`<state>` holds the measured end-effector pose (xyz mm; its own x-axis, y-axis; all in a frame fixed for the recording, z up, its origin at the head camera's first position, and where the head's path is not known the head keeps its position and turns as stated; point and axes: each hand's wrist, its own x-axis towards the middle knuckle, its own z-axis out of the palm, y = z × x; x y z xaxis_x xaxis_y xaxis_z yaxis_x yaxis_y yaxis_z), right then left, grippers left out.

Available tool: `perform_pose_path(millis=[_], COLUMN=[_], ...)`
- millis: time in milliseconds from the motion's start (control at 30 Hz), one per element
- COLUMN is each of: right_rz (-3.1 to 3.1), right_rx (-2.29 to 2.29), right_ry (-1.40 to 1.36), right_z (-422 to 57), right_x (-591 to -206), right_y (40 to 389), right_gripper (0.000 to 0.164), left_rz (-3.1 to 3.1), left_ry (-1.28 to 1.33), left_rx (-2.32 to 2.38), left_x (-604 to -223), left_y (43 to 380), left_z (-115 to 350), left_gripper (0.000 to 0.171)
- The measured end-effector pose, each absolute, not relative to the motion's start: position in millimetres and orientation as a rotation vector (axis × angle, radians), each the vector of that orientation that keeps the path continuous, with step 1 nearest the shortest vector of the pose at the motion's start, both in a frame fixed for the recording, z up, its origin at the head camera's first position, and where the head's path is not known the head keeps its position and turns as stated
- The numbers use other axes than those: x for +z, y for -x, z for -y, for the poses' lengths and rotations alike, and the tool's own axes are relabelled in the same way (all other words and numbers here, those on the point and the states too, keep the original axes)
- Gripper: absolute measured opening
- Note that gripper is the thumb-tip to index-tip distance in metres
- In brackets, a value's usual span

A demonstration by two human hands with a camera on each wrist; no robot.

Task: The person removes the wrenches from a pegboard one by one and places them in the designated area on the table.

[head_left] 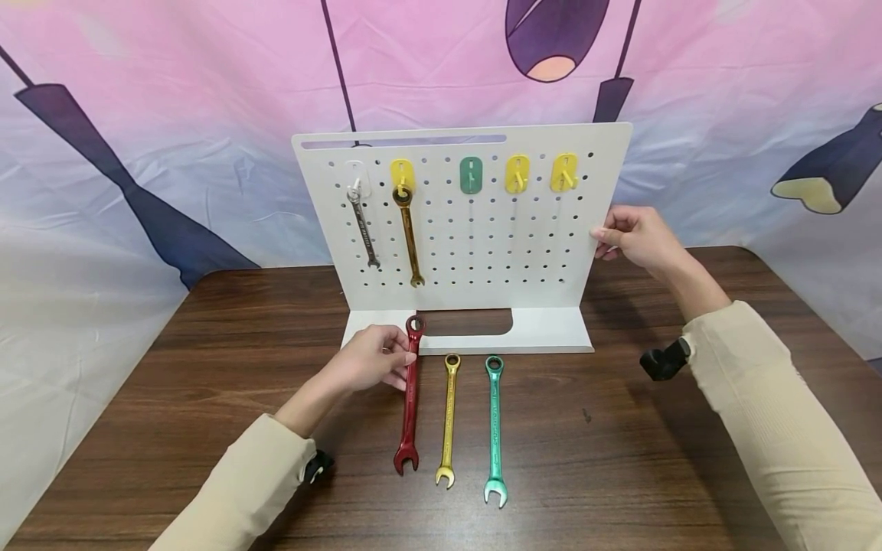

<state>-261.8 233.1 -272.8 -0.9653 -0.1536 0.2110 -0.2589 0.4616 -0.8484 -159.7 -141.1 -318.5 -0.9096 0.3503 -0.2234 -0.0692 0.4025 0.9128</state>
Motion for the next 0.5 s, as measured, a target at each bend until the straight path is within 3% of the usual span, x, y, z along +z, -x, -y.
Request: perform_pose_path(millis=[500], right_rz=[2.607], right_rx=[1.505], right_ry=[-0.380], right_z=[-234], right_x=[-274], right_y=[263], right_gripper=[0.025], left_rz=[-2.184], left_ry=[-0.214], left_rx=[1.383], left_x=[-329], left_y=[148], left_z=[143], left_gripper=[0.004])
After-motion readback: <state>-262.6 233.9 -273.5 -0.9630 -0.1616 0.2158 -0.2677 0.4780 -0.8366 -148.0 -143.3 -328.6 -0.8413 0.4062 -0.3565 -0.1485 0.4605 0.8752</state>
